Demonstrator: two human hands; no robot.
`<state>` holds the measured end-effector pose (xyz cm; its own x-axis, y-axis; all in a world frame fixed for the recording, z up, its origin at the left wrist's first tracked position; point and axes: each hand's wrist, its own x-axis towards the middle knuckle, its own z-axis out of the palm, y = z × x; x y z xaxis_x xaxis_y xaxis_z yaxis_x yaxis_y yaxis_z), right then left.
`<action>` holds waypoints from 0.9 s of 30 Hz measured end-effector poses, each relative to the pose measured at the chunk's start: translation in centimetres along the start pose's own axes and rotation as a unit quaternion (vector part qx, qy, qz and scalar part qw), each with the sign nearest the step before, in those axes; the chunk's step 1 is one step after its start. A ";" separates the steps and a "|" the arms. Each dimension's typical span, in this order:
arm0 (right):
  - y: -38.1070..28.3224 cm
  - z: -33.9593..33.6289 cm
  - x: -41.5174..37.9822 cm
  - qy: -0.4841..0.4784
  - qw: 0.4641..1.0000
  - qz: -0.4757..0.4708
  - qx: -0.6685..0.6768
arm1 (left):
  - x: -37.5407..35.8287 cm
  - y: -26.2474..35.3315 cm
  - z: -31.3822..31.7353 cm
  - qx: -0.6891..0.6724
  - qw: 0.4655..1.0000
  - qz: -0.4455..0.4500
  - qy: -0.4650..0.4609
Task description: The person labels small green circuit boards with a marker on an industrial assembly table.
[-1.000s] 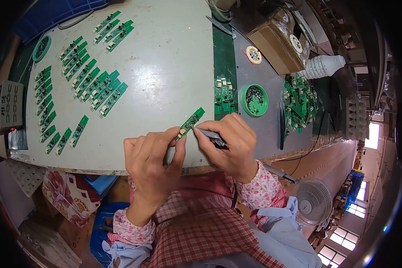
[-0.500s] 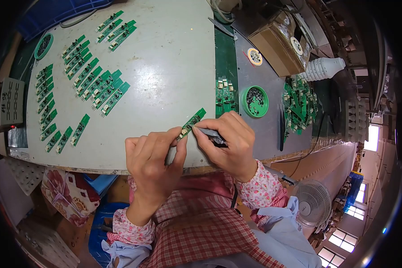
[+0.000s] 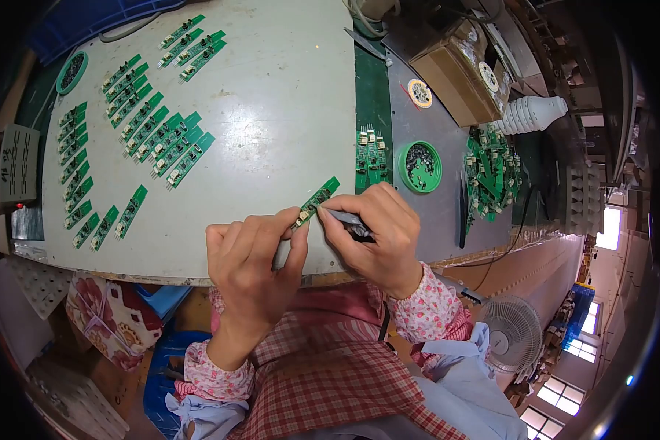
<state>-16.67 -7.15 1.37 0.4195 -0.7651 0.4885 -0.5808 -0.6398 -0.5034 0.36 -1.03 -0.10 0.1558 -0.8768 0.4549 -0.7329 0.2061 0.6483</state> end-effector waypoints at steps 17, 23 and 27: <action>-0.5 -0.2 -0.1 -0.003 1.000 0.007 0.022 | -0.1 0.0 0.2 0.008 1.000 -0.005 0.002; -0.5 -0.2 0.1 -0.005 1.000 0.004 0.027 | -0.1 0.0 0.2 0.009 1.000 -0.010 -0.001; -0.4 -0.2 0.1 -0.015 1.000 -0.003 0.010 | -0.1 0.0 0.1 0.008 1.000 -0.011 -0.003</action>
<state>-16.58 -6.95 1.77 0.4436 -0.7632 0.4698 -0.5641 -0.6451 -0.5154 0.25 -1.04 -0.22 0.1689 -0.8836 0.4367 -0.7401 0.1789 0.6483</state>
